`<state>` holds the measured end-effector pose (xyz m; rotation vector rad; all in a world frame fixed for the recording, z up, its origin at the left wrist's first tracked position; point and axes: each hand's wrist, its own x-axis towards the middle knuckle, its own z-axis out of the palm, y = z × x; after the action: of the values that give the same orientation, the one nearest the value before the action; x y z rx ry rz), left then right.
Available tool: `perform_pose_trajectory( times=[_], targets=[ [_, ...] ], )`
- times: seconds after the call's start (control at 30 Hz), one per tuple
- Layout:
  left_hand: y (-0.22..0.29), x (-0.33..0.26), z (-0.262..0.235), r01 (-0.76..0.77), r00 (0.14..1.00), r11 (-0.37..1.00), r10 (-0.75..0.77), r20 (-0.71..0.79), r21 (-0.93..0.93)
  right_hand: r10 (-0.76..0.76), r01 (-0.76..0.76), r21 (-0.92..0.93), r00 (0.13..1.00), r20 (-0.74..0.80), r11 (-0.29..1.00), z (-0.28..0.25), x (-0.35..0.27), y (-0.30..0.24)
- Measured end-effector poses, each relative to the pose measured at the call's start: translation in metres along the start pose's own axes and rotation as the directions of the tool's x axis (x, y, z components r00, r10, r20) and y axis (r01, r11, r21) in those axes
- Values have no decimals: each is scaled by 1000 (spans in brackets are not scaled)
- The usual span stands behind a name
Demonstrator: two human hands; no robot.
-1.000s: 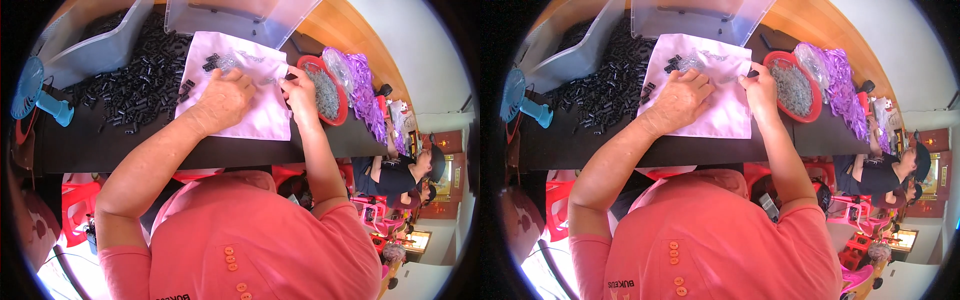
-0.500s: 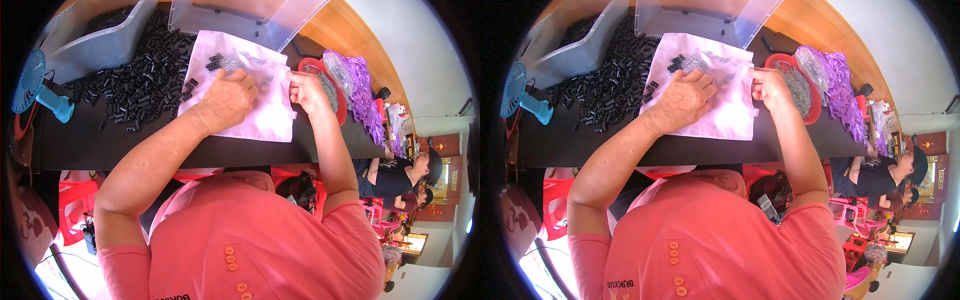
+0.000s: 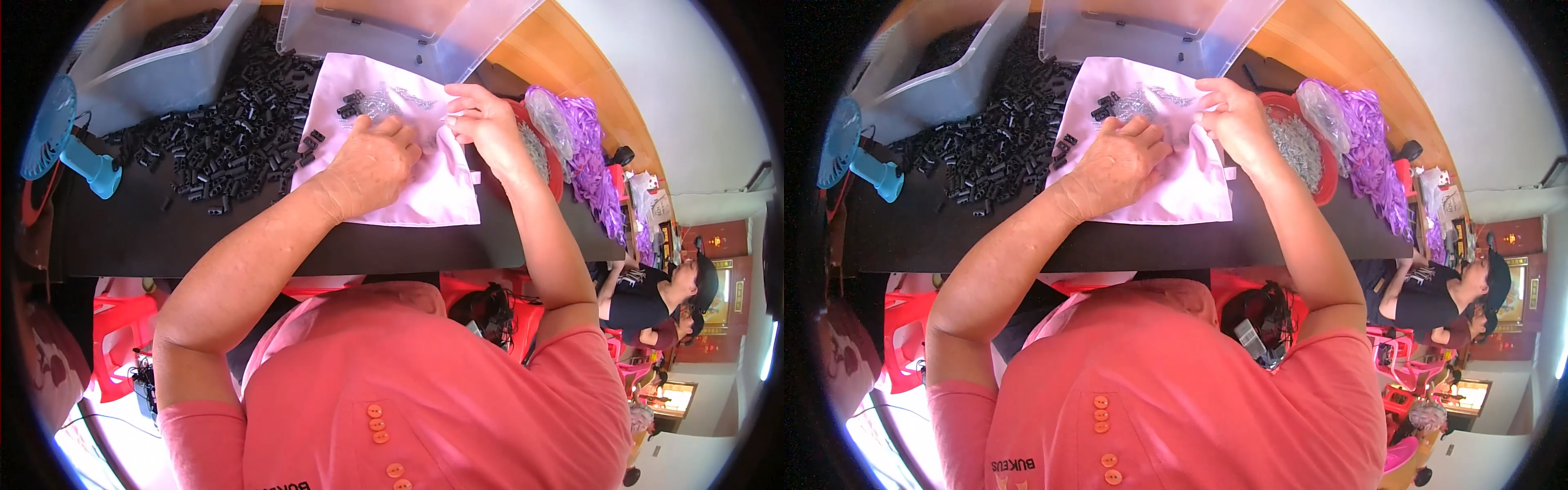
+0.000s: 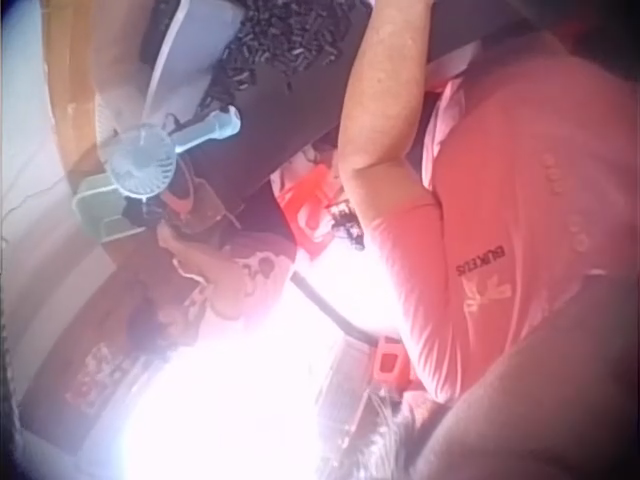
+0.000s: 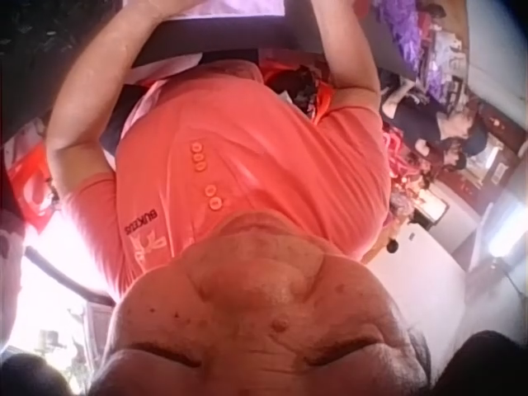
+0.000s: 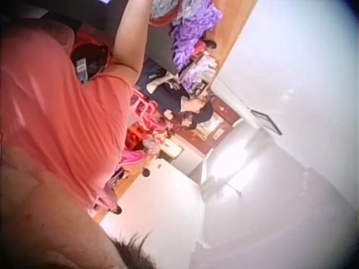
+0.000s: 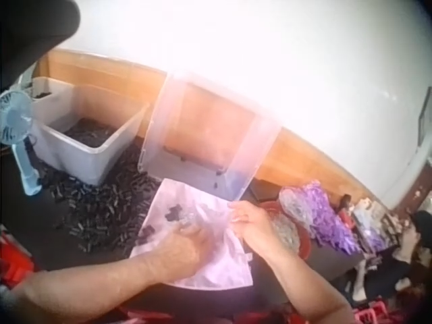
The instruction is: The person assembles small fasteners by hand, inserting metal springs into plastic components on the table.
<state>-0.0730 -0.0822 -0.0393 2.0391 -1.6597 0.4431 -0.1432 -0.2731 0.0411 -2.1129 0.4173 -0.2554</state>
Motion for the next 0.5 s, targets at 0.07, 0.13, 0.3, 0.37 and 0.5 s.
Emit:
perform_pose_trajectory(
  times=[0.07, 0.13, 0.3, 0.37, 0.5],
  targets=[
    [0, 1, 1, -23, 999, 999, 22, -34, -31, -22, 22, 8, 1000, 21, 1000, -3, 0, 3],
    [0, 1, 0, -24, 999, 999, 24, -29, -24, -41, 40, 16, 998, 40, 999, -7, 0, 9],
    [2, 1, -2, -23, 1000, 1000, 23, -16, -8, -189, 179, -153, 980, -53, 972, -15, -2, 32],
    [0, 0, 0, -13, 1000, 1000, 13, -26, -13, -176, 105, -373, 971, -163, 922, -15, -11, 33],
    [1, 3, -1, -31, 999, 999, 31, -16, -26, -42, -52, -497, 983, -178, 866, -10, -22, 53]
  ],
)
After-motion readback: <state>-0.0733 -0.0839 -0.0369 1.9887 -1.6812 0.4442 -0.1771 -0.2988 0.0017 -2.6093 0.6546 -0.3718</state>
